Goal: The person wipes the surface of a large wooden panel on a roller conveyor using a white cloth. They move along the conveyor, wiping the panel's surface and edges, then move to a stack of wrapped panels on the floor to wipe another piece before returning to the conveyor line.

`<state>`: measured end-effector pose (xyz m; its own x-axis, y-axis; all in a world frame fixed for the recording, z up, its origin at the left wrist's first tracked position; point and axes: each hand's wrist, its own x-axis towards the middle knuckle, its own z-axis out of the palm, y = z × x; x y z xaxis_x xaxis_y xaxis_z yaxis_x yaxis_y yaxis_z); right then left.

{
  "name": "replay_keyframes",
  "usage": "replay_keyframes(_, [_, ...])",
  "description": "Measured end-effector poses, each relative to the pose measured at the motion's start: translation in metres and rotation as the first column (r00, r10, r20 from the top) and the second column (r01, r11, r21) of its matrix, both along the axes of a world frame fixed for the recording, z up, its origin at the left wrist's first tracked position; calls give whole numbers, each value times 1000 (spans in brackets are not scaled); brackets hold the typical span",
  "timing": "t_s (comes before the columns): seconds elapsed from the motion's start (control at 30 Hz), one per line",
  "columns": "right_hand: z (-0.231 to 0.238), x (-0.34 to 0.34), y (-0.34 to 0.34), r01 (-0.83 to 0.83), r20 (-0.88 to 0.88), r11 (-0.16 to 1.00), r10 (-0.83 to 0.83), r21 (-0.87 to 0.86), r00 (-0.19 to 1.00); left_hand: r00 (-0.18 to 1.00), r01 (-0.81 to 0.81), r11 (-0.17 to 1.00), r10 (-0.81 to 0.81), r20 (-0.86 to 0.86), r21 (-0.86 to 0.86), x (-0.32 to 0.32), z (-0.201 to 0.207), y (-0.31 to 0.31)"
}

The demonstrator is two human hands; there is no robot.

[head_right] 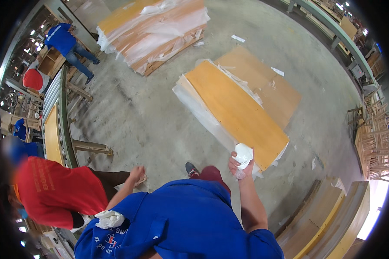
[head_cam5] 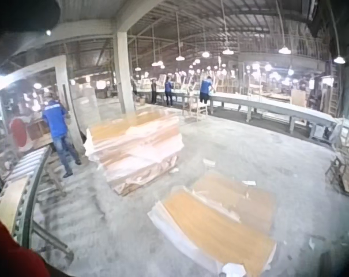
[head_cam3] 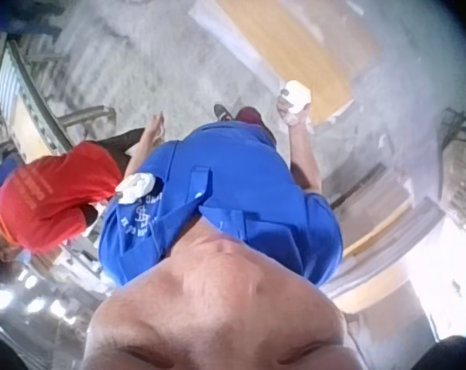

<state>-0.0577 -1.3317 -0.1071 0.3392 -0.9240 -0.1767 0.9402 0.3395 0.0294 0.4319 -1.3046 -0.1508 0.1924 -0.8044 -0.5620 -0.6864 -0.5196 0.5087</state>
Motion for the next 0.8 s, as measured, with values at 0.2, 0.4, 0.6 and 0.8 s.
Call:
replay_keyframes(0.2, [-7, 26, -49, 79, 45, 997, -80, 22, 996, 989, 72, 975, -97, -108, -210, -35, 16, -200])
replay_keyframes(0.4, [-20, 38, -144, 150, -27, 985, -149, 87, 989, 895, 175, 933, -284, -343, -316, -110, 42, -337])
replay_keyframes(0.6, [-31, 53, -266, 153, -18, 986, -152, 66, 988, 813, 102, 994, -99, -574, -27, -106, 35, -424])
replay_keyframes(0.8, [-36, 68, -342, 96, -95, 990, -87, 100, 992, 812, 77, 994, -17, -583, 78, -96, -17, -501])
